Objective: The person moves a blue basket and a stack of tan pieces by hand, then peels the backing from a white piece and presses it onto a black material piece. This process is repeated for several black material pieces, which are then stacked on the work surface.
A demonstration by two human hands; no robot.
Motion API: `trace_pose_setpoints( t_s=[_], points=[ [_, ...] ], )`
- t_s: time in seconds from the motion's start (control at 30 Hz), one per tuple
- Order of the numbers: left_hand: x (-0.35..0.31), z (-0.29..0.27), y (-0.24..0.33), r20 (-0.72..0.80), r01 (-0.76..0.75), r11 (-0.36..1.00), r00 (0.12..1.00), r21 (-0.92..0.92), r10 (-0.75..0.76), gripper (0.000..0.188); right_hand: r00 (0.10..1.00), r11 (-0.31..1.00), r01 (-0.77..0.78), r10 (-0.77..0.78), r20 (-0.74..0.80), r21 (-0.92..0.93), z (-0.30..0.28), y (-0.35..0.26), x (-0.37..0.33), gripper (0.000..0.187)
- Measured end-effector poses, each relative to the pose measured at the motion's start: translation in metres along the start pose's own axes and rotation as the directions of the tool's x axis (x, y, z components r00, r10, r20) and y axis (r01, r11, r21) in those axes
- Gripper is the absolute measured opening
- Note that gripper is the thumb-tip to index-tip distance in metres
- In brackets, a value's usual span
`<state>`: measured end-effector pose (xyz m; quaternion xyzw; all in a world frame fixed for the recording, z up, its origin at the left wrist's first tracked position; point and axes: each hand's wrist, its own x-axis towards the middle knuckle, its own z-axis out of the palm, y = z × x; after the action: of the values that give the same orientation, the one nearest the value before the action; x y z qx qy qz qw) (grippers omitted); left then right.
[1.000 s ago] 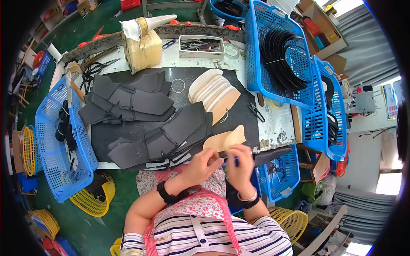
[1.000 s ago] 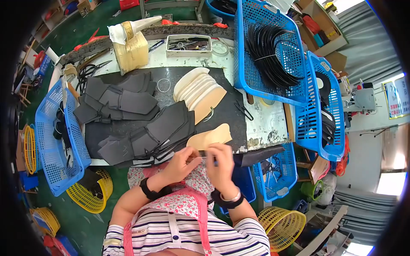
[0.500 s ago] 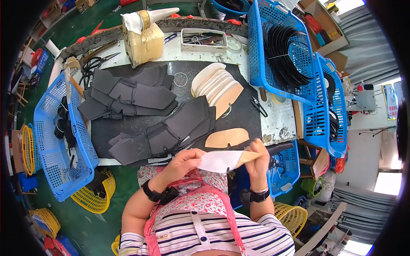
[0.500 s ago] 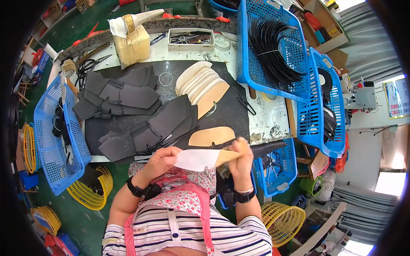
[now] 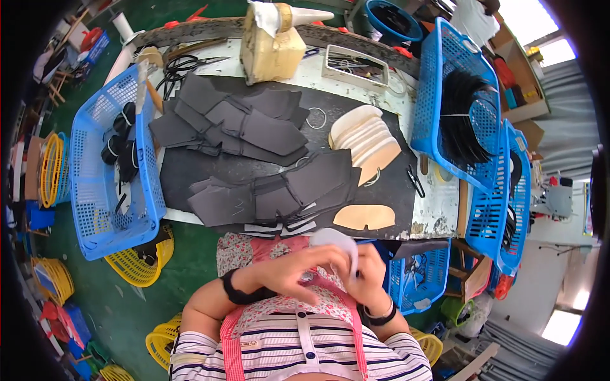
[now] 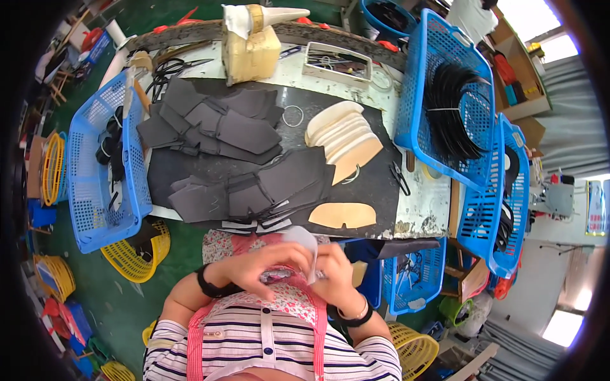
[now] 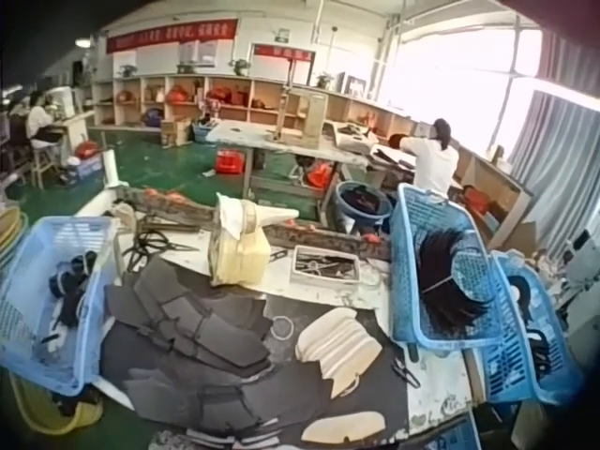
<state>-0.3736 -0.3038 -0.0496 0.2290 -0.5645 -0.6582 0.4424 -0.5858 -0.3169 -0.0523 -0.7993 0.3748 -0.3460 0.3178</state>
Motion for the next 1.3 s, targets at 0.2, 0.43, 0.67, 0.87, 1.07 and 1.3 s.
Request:
trace_pose_setpoints(
  t_s=[0.2, 0.43, 0.67, 0.87, 1.07, 1.3],
  points=[
    [-0.026, -0.048, 0.008, -0.626, 0.267, 0.921, 0.779, 0.284, -0.033, 0.028, 0.891, 0.724, -0.404, 0.450, 0.061, 0.559, 0.047, -0.002, 0.064, 0.019],
    [-0.041, -0.079, -0.020, -0.793, 0.542, 0.763, 0.606, 0.352, -0.065, 0.022, 0.995, 0.995, -0.100, 0.100, 0.012, 0.021, 0.092, 0.030, 0.094, 0.015],
    [-0.039, -0.086, -0.025, -0.793, 0.562, 0.738, 0.607, 0.375, -0.059, 0.028, 0.995, 0.995, -0.096, 0.096, -0.016, -0.002, 0.105, 0.040, 0.090, 0.024],
    [-0.029, -0.084, -0.014, -0.750, 0.725, 0.290, 0.660, 0.624, -0.036, 0.033, 0.999, 0.887, -0.033, 0.009, -0.054, -0.460, 0.097, 0.040, 0.089, 0.028],
    [-0.002, -0.102, -0.009, -0.684, 0.696, -0.041, 0.713, 0.717, 0.151, 0.049, 0.979, 0.786, -0.181, 0.084, -0.187, -0.591, 0.063, 0.059, 0.073, 0.032],
    [-0.019, -0.132, -0.046, -0.409, 0.410, 0.234, 0.911, 0.881, -0.054, 0.063, 0.942, 0.917, -0.310, 0.333, 0.052, -0.252, 0.057, 0.041, 0.024, 0.030]
  ],
)
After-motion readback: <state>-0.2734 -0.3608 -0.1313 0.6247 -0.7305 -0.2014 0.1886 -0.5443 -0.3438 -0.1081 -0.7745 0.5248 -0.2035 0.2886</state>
